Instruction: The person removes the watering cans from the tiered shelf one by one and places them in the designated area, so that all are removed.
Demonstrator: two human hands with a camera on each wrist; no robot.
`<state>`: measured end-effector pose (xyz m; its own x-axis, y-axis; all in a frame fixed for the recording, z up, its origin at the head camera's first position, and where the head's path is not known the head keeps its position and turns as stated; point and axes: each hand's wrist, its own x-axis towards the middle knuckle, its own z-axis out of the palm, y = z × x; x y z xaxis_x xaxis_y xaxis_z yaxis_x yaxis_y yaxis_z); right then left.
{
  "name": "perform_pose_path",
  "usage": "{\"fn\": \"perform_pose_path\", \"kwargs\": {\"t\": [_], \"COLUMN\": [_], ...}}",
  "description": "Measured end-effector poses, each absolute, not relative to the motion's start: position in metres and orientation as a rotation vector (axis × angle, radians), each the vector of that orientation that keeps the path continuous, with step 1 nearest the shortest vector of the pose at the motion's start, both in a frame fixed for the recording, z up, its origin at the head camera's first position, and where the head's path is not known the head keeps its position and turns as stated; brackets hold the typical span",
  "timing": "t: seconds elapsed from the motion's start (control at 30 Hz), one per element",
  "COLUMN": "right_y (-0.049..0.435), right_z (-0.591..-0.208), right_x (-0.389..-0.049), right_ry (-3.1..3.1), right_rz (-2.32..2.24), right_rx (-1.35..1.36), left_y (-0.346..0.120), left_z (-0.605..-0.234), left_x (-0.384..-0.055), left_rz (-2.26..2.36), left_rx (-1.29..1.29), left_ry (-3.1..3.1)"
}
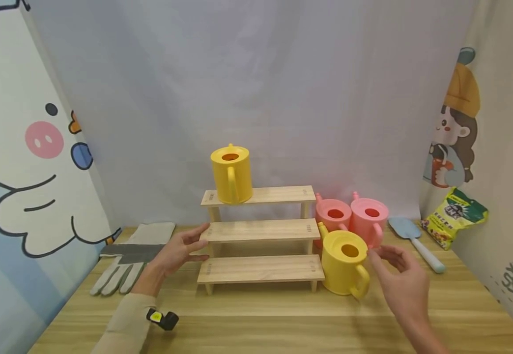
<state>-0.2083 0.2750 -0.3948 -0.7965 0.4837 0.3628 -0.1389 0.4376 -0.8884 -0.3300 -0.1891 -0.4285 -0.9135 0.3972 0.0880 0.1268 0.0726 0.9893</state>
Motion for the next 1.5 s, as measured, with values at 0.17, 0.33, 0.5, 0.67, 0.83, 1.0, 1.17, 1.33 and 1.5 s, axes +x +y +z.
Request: {"fn": "perform_pose_path", "kwargs": {"t": [0.17,0.33,0.5,0.67,0.83,1.0,1.17,1.33,1.5], "right_y": [0.257,0.236,0.215,0.197,0.179,0.16,0.142,0.128,0.12], "right_z": [-0.387,-0.382,-0.375,-0.369,-0.363,-0.359,-0.356,-0.352,-0.347], "right_x": [-0.208,-0.211,-0.218,-0.223,-0.23,-0.241,-0.254,-0.266,-0.276], "right_ry": [-2.023,-2.037,-2.027,-2.018,-1.973,-1.995,-2.002,-1.975,-1.992], "right_rz": [1.396,1.393,1.41,1.454,1.531,1.598,1.62,1.602,1.603], "right_rx": [-0.117,0.007,0.172,0.264,0.322,0.341,0.389,0.447,0.439], "left_y": [-0.19,-0.19,-0.19,-0.189,-0.188,-0.189,-0.19,-0.191,-0.19], "left_z": [-0.43,-0.432,-0.431,-0.431,-0.43,-0.428,-0.428,-0.429,-0.43], "left_x": [-0.331,-0.33,-0.33,-0.331,-0.331,-0.331,-0.33,-0.331,-0.332], "left_rz": [1.931,1.929,1.926,1.912,1.904,1.92,1.935,1.936,1.936], "left_rx": [0.535,0.534,0.538,0.549,0.55,0.539,0.524,0.536,0.538], "left_ry": [2.141,2.143,2.147,2.159,2.169,2.17,2.149,2.148,2.147]}}
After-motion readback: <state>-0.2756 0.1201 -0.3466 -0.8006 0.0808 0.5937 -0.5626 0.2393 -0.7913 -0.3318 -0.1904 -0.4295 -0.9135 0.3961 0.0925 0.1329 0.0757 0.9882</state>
